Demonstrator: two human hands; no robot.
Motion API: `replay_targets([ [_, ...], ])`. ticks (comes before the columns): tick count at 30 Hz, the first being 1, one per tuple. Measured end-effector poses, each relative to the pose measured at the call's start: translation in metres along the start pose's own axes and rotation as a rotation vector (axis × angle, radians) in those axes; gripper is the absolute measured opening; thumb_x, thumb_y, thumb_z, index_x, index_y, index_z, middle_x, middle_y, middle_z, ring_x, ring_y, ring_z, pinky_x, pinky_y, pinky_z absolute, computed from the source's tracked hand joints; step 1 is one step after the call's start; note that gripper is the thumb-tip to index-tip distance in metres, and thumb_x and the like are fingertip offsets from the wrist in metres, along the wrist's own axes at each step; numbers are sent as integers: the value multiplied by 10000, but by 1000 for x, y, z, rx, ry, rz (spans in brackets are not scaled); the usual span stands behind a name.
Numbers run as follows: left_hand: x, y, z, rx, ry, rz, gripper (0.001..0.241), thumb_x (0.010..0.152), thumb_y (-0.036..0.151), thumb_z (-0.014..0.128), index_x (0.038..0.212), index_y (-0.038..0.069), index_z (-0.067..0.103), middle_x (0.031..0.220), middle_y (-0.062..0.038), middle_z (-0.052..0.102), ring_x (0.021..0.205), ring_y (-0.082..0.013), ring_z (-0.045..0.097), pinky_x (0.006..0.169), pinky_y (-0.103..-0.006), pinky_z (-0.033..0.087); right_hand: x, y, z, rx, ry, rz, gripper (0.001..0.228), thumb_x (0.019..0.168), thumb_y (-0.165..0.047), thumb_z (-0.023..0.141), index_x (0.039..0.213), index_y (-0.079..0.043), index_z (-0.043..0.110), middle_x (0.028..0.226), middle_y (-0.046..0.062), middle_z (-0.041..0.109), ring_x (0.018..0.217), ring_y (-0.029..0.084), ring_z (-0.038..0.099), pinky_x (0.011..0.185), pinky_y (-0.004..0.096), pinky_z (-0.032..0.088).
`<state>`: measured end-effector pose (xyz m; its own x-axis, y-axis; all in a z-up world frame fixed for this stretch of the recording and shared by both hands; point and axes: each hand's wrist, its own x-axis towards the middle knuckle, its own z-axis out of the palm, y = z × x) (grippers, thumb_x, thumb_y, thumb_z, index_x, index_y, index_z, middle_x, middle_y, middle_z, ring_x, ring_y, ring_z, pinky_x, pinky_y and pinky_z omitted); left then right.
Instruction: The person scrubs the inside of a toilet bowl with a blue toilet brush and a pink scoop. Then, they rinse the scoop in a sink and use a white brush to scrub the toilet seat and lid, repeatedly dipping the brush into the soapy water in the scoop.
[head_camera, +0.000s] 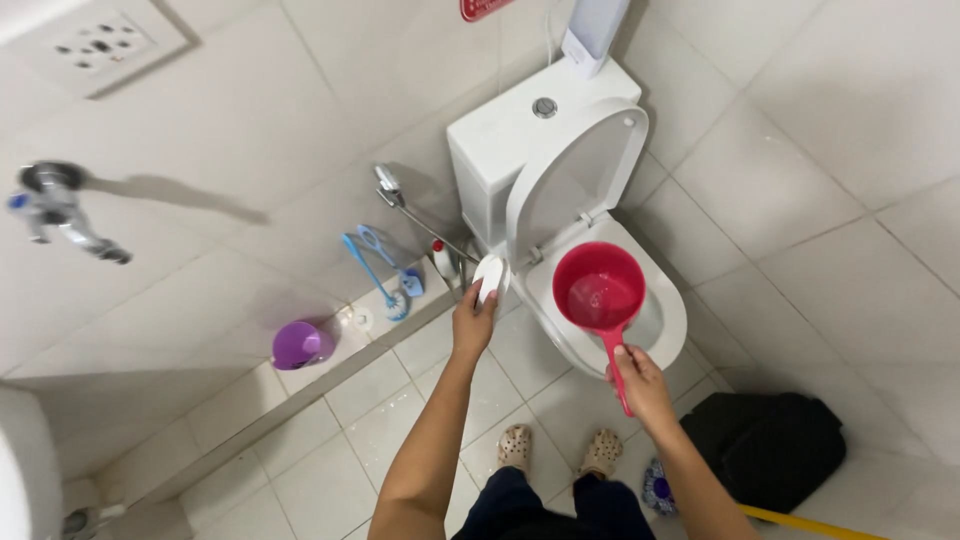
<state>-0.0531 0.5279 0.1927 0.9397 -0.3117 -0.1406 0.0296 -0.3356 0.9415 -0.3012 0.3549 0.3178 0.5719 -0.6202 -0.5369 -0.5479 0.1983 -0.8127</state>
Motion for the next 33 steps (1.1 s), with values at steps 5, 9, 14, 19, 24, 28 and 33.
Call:
replay_targets([
  [5,1,67,-38,-51,55,86,537,954,356,702,1401,75,602,1291,-210,700,1167,-280,690,994,-364,520,-10,-61,9,58,-90,-135,362,1032,-376,516,1140,-54,643,736,50,645,546,116,536,492,282,454],
  [9,9,109,-46,-79,131,111,553,938,347,706,1401,65,597,1254,-213,720,1144,-291,718,983,-373,536,7,-91,14,110,-219,-162,364,1047,-350,528,1080,-5,635,740,61,632,547,124,523,489,287,446],
  [14,18,162,-56,48,223,219,493,966,295,698,1395,65,617,1273,-234,688,1166,-335,675,970,-396,523,28,-140,28,104,-361,-203,345,1052,-353,510,1090,-27,615,749,53,622,550,118,526,492,277,450],
  [19,52,187,-61,-6,320,398,448,980,272,687,1366,55,615,1236,-228,721,1109,-310,713,941,-398,548,84,-181,51,111,-431,-227,332,1060,-370,501,1073,-52,594,753,53,614,548,122,519,484,285,436],
  [24,78,227,-67,127,328,284,462,949,295,699,1362,100,639,1003,-210,757,763,-304,690,753,-423,550,146,-196,86,222,-420,-233,350,1072,-398,481,1050,-60,572,771,48,621,554,121,531,494,280,452],
  [28,119,224,-67,144,307,261,463,946,311,704,1366,122,654,983,-222,752,793,-310,703,769,-416,546,171,-216,112,257,-397,-246,362,1073,-408,470,1058,-61,571,773,54,623,558,124,535,498,286,463],
  [33,177,226,-77,95,166,432,449,949,291,706,1344,87,645,1008,-220,751,842,-277,727,785,-397,563,219,-236,150,331,-309,-261,357,1069,-400,454,1057,-64,572,773,68,628,560,142,555,492,296,467],
])
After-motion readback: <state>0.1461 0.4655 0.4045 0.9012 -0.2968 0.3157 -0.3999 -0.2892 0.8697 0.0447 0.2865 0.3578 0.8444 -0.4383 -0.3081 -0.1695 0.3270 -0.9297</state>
